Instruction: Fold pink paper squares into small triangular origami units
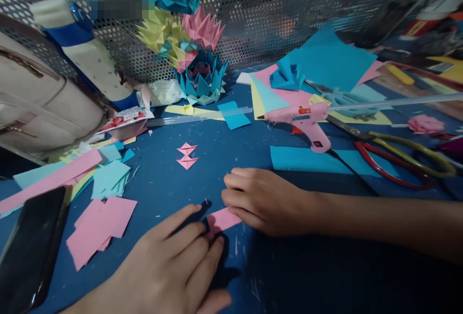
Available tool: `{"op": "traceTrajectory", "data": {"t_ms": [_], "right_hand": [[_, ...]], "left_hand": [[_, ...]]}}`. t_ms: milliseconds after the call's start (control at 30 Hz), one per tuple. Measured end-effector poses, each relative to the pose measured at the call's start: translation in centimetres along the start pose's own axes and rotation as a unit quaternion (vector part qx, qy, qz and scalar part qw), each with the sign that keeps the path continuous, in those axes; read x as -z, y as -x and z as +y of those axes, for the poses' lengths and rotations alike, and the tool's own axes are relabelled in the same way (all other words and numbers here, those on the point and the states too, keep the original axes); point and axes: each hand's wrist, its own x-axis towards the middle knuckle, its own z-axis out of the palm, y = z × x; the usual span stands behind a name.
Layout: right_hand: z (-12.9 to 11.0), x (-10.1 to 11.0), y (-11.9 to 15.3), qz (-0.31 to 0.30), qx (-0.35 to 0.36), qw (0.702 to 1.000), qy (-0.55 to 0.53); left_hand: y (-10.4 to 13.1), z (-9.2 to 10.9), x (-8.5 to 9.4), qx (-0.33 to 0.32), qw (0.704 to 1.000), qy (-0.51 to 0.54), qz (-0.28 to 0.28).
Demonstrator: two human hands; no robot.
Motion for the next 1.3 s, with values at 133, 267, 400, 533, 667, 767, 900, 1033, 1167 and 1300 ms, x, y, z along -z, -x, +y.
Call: {"op": "traceTrajectory", "data": {"t_ms": [133, 267, 400, 533, 667, 767, 900, 1033, 1167, 1300], "right_hand": [[0.1, -0.1, 0.1, 0.018, 0.016, 1.0, 0.001], [0.1, -0.1, 0.1, 0.031, 0.021, 0.999, 0.006], [0.1, 0.0, 0.1, 0.028, 0.025, 0.999, -0.001], [0.2, 0.2, 0.2, 0.028, 0.007, 0.998, -0.054], [0.2, 0.2, 0.2, 0.038, -0.002, 0.995, -0.087], [0.2, 0.2, 0.2, 0.044, -0.002, 0.995, -0.093], [0.2, 0.1, 0.4, 0.059, 0.002, 0.994, -0.097], [0.2, -0.1, 0.7, 0.08, 0.018, 0.992, -0.099], [0.3, -0.3, 0.9, 0.097, 0.019, 0.987, -0.125], [0.4, -0.3, 0.7, 0.108, 0.016, 0.973, -0.204]], "left_hand": [[-0.7, -1.0, -0.3, -0.02, 1.0, 0.008, -0.019], [-0.7, -1.5, -0.8, -0.036, 0.999, 0.002, -0.031], [-0.3, -1.5, -1.2, -0.05, 0.997, -0.014, -0.06], [-0.4, -1.3, -1.5, -0.037, 0.995, -0.019, -0.089], [-0.9, -1.0, -1.7, -0.025, 0.994, -0.018, -0.109], [-1.3, -1.0, -1.7, -0.021, 0.992, -0.023, -0.125], [-1.5, -1.3, -1.2, -0.038, 0.99, -0.022, -0.134], [-1.1, -2.6, -0.8, -0.076, 0.993, 0.036, -0.077], [-0.8, -3.5, -0.1, -0.082, 0.985, 0.147, -0.047], [-1.1, -3.1, 0.5, 0.058, 0.961, 0.271, 0.019]]}}
